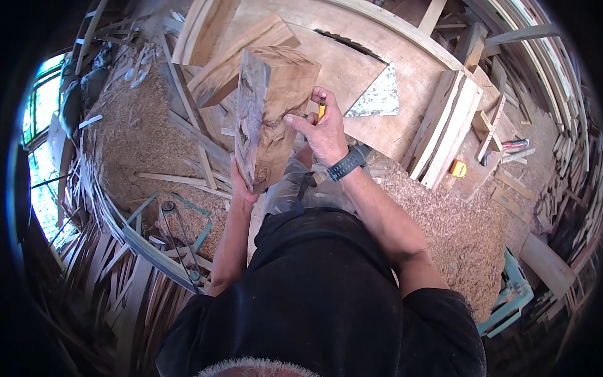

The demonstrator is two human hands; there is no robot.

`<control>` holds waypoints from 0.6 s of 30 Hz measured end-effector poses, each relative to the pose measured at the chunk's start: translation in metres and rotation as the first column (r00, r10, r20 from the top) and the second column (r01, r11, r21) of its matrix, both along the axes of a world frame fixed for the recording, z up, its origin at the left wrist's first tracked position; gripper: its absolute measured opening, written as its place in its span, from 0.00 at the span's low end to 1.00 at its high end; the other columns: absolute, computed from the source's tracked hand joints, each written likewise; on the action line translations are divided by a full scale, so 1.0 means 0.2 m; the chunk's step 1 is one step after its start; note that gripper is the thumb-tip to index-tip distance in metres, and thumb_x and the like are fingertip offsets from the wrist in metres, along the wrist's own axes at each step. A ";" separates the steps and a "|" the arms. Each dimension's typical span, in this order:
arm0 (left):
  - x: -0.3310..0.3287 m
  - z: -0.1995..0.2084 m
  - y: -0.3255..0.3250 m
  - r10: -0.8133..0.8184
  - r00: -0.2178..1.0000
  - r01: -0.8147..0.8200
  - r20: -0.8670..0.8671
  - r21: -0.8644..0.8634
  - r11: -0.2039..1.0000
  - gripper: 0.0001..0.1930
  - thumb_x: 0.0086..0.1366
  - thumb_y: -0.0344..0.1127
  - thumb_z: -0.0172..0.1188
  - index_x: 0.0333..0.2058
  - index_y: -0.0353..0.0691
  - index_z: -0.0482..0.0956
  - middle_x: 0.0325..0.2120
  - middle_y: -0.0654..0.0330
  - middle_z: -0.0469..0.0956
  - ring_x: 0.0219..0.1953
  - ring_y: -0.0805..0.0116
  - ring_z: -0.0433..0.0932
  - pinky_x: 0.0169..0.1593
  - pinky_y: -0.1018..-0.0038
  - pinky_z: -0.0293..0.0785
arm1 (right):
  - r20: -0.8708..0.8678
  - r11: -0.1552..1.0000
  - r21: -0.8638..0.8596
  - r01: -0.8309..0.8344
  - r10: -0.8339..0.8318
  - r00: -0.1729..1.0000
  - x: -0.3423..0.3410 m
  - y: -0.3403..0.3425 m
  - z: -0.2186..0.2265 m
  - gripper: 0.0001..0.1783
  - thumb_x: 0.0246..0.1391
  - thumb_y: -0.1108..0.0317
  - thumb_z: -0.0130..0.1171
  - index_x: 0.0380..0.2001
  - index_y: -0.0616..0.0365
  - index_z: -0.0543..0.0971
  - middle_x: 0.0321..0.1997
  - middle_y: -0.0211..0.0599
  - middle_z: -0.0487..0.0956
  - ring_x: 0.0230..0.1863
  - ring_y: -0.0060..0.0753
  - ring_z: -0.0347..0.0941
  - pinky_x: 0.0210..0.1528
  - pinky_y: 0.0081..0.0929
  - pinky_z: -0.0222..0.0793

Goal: The person uses a speed square and a pencil to mark lines on a piece of wood while working at a table saw station in a workshop.

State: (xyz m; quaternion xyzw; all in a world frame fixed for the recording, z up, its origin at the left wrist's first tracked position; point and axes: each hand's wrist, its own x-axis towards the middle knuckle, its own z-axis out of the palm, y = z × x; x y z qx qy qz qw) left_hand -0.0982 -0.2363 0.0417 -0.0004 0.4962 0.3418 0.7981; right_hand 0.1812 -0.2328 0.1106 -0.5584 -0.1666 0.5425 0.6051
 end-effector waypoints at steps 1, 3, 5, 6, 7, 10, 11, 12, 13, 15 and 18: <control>0.01 0.03 0.01 -0.009 0.999 0.010 0.049 -0.018 1.000 0.38 0.70 0.67 0.44 0.69 0.47 0.63 0.66 0.53 0.68 0.66 0.49 0.68 0.69 0.49 0.62 | 0.006 0.999 0.042 -0.007 0.007 1.000 0.01 0.01 0.02 0.43 0.44 0.69 0.78 0.59 0.63 0.64 0.52 0.33 0.73 0.25 0.08 0.62 0.28 0.11 0.62; 0.02 0.09 0.03 -0.020 0.995 0.022 0.098 -0.019 1.000 0.38 0.70 0.67 0.44 0.69 0.47 0.63 0.66 0.53 0.67 0.66 0.49 0.67 0.69 0.49 0.62 | 0.012 0.995 0.099 -0.014 0.013 1.000 0.05 0.03 0.06 0.44 0.44 0.69 0.78 0.60 0.63 0.64 0.48 0.31 0.74 0.25 0.08 0.62 0.28 0.10 0.64; 0.04 0.15 0.04 -0.021 0.993 0.026 0.114 -0.043 0.999 0.37 0.70 0.66 0.43 0.68 0.47 0.64 0.65 0.53 0.69 0.66 0.48 0.68 0.69 0.49 0.62 | -0.221 0.978 0.202 -0.049 0.094 0.971 0.12 0.11 0.06 0.39 0.46 0.67 0.76 0.60 0.60 0.68 0.45 0.28 0.76 0.24 0.09 0.60 0.28 0.11 0.63; 0.04 0.17 0.06 -0.022 0.993 0.025 0.112 -0.027 0.999 0.37 0.70 0.66 0.43 0.68 0.47 0.64 0.65 0.53 0.69 0.66 0.48 0.68 0.69 0.49 0.62 | -0.221 0.975 0.217 -0.049 0.098 0.970 0.14 0.16 0.05 0.39 0.46 0.67 0.76 0.60 0.60 0.68 0.45 0.28 0.76 0.24 0.09 0.60 0.28 0.11 0.63; 0.06 0.18 0.06 -0.057 0.990 0.062 0.130 -0.035 0.997 0.37 0.70 0.66 0.43 0.68 0.47 0.65 0.64 0.53 0.70 0.65 0.48 0.69 0.68 0.49 0.63 | -0.228 0.958 0.205 -0.201 0.246 0.942 0.17 0.19 0.01 0.36 0.47 0.66 0.75 0.58 0.59 0.70 0.44 0.27 0.77 0.25 0.10 0.63 0.29 0.13 0.64; 0.14 0.21 0.05 -0.112 0.985 0.126 0.134 -0.100 0.987 0.36 0.71 0.66 0.42 0.67 0.46 0.67 0.63 0.54 0.72 0.63 0.47 0.71 0.67 0.48 0.64 | -0.302 0.891 0.160 -0.425 0.454 0.838 0.26 0.29 -0.19 0.30 0.50 0.63 0.73 0.55 0.57 0.74 0.42 0.25 0.81 0.33 0.14 0.72 0.32 0.16 0.66; 0.15 0.22 0.05 -0.117 0.986 0.135 0.116 -0.159 0.978 0.36 0.71 0.66 0.42 0.66 0.46 0.68 0.62 0.54 0.73 0.63 0.46 0.71 0.66 0.47 0.65 | -0.341 0.907 0.149 -0.393 0.420 0.841 0.24 0.29 -0.19 0.30 0.50 0.63 0.73 0.55 0.58 0.75 0.44 0.26 0.81 0.36 0.15 0.74 0.34 0.17 0.67; 0.15 0.23 0.04 -0.111 0.988 0.128 0.110 -0.158 0.979 0.36 0.71 0.66 0.42 0.66 0.46 0.68 0.62 0.54 0.73 0.63 0.46 0.71 0.66 0.47 0.65 | -0.381 0.921 0.133 -0.365 0.388 0.839 0.21 0.29 -0.15 0.29 0.50 0.64 0.72 0.55 0.59 0.75 0.45 0.27 0.81 0.39 0.17 0.76 0.36 0.17 0.69; 0.15 0.24 0.02 -0.129 0.983 0.151 0.133 -0.168 0.974 0.36 0.71 0.66 0.41 0.66 0.46 0.67 0.62 0.53 0.72 0.63 0.46 0.71 0.66 0.46 0.66 | -0.385 0.927 0.116 -0.357 0.373 0.844 0.20 0.27 -0.11 0.29 0.51 0.66 0.72 0.55 0.59 0.74 0.49 0.31 0.82 0.45 0.21 0.79 0.43 0.21 0.74; 0.13 0.23 -0.01 -0.144 0.977 0.172 0.154 -0.186 0.967 0.36 0.72 0.65 0.41 0.67 0.46 0.67 0.63 0.53 0.72 0.63 0.47 0.71 0.65 0.45 0.66 | -0.378 0.936 0.109 -0.336 0.352 0.856 0.20 0.25 -0.09 0.29 0.51 0.66 0.72 0.55 0.60 0.74 0.50 0.33 0.82 0.47 0.24 0.79 0.47 0.24 0.75; 0.11 0.17 -0.03 -0.149 0.963 0.201 0.223 -0.237 0.950 0.35 0.73 0.64 0.39 0.67 0.46 0.66 0.63 0.51 0.71 0.63 0.45 0.71 0.65 0.42 0.65 | -0.380 0.955 0.110 -0.276 0.297 0.876 0.19 0.20 -0.08 0.30 0.50 0.68 0.73 0.56 0.61 0.73 0.50 0.36 0.82 0.49 0.28 0.80 0.52 0.28 0.76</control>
